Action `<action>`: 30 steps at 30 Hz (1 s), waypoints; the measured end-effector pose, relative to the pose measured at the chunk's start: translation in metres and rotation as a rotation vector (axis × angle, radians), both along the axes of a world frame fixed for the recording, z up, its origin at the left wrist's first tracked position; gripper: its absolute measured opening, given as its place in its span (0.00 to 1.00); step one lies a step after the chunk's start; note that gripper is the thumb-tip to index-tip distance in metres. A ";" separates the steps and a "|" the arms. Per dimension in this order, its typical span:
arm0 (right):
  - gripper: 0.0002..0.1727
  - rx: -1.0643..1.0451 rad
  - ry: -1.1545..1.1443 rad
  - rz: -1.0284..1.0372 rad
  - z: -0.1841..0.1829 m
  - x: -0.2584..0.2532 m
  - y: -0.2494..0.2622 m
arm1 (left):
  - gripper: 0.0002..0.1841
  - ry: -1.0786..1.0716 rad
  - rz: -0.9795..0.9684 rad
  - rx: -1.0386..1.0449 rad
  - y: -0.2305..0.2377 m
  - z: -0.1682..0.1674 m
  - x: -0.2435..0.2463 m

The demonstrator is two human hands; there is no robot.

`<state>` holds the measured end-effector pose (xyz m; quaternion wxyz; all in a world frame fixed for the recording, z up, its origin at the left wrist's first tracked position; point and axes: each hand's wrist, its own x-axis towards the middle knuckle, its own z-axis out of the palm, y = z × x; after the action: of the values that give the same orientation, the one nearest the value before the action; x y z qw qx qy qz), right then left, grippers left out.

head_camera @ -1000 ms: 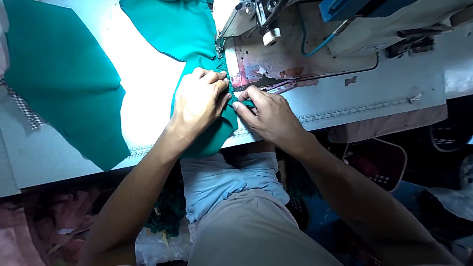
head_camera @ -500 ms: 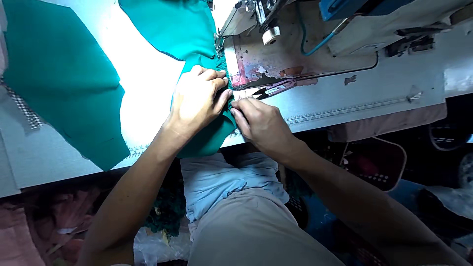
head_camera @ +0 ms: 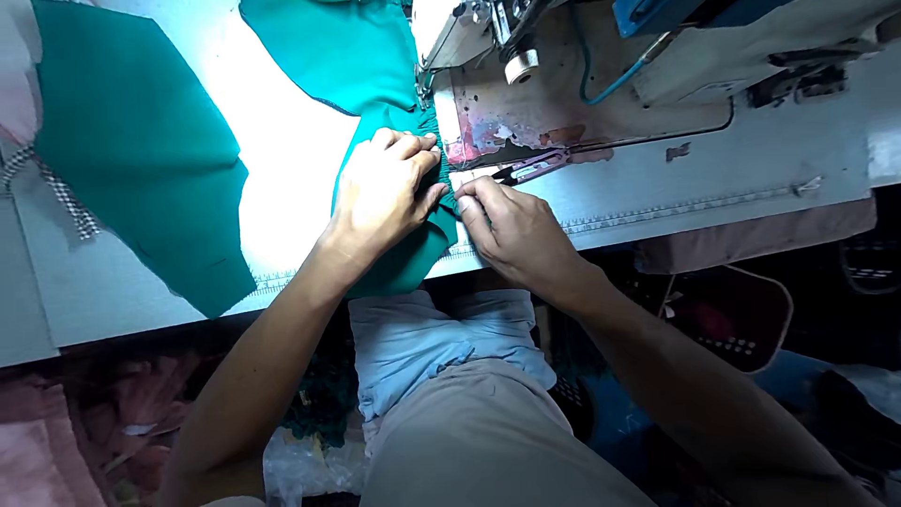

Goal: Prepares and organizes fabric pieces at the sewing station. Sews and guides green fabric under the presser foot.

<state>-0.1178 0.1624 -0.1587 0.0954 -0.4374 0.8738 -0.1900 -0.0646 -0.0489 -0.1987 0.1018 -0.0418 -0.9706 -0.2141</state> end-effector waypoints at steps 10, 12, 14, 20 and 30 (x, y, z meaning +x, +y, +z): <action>0.11 -0.010 0.105 0.038 -0.009 0.012 0.000 | 0.31 -0.055 0.005 0.023 0.000 0.005 0.001; 0.11 0.002 0.071 0.009 -0.005 0.013 0.001 | 0.31 -0.050 -0.005 0.008 0.001 0.004 0.002; 0.12 -0.027 0.013 -0.031 0.000 0.012 0.003 | 0.30 -0.044 -0.016 0.001 0.000 0.004 0.002; 0.14 -0.025 -0.070 -0.072 0.005 0.006 0.007 | 0.29 -0.036 -0.023 -0.011 0.000 0.004 0.002; 0.11 -0.032 0.024 -0.041 0.002 0.006 0.010 | 0.30 -0.045 -0.025 -0.017 0.000 0.003 0.002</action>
<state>-0.1120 0.1719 -0.1571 0.0740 -0.4231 0.8805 -0.2004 -0.0627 -0.0490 -0.1953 0.0770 -0.0502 -0.9738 -0.2079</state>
